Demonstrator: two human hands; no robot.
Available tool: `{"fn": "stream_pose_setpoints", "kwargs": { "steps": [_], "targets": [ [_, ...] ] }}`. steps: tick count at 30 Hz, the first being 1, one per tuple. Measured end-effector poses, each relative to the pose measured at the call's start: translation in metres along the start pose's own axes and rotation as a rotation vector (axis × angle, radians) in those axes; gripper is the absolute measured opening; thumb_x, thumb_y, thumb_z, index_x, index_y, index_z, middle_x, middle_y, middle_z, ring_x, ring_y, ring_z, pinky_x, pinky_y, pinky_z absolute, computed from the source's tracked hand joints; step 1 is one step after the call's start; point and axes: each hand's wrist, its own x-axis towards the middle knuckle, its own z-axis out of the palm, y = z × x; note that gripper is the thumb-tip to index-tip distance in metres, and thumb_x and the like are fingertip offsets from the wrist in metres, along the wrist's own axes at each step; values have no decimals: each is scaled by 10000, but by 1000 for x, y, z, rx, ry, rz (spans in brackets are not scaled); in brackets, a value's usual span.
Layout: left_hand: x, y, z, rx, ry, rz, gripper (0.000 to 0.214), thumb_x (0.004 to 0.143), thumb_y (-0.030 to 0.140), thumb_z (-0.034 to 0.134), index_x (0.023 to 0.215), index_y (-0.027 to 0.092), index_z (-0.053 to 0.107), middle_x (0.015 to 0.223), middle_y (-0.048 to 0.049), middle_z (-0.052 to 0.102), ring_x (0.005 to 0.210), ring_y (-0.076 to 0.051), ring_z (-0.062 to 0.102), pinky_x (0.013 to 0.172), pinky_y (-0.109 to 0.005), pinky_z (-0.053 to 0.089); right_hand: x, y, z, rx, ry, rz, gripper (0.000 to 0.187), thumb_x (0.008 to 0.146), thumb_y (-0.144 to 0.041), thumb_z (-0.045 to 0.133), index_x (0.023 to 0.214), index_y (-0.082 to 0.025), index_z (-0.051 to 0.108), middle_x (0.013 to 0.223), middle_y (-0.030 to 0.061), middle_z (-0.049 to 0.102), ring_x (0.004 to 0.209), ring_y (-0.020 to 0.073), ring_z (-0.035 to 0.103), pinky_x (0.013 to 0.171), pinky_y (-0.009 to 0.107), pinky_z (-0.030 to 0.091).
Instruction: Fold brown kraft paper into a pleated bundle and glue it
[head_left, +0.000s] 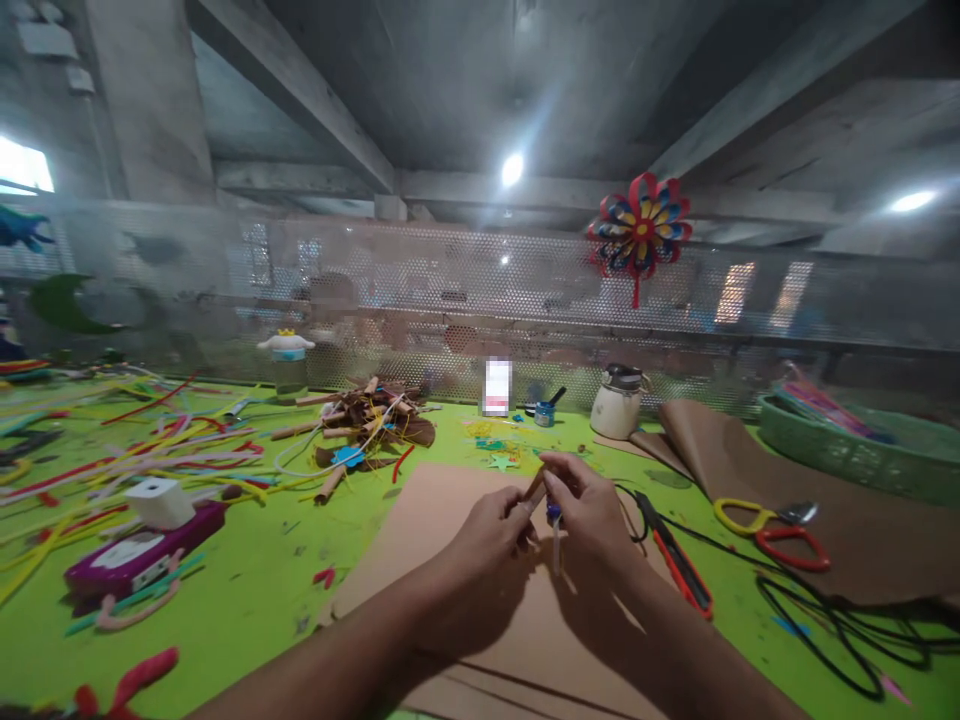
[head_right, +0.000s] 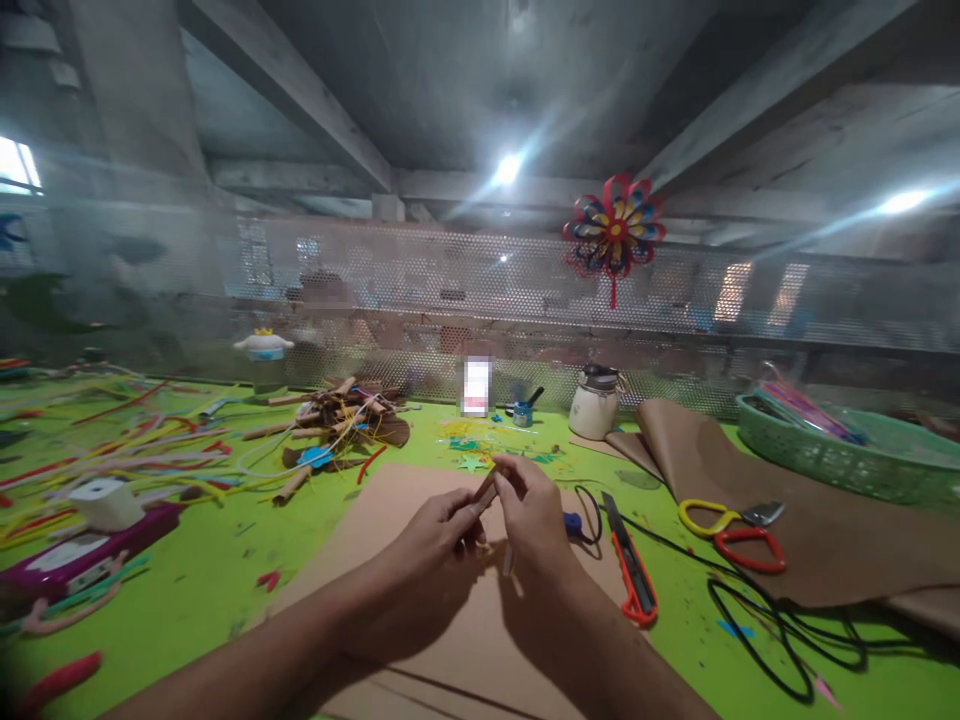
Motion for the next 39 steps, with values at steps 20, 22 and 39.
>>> {"fn": "stream_pose_setpoints", "kwargs": {
  "steps": [20,22,39],
  "targets": [
    [12,-8,-7,-196,-113,-274,355,736,469,599,872,151,519,553,38,456,429,-79,431,439,-215,340,2,-6,-2,216,-94,244,500,677,-372,622,1104,-123,542,657,-4,554,569,143,525,510,249,415],
    [10,-7,-5,-220,-102,-267,373,720,482,610,873,159,504,555,40,465,414,-77,430,429,-216,348,3,-5,-2,219,-88,233,472,687,-369,609,1082,-116,563,645,-2,554,550,137,516,505,249,407],
    [9,10,-3,-214,-112,-292,317,744,450,581,693,154,477,480,37,467,374,-71,415,416,-208,318,9,6,-6,355,-31,291,322,764,-455,563,857,-155,630,647,-1,569,549,117,513,543,247,438]
  ]
}}
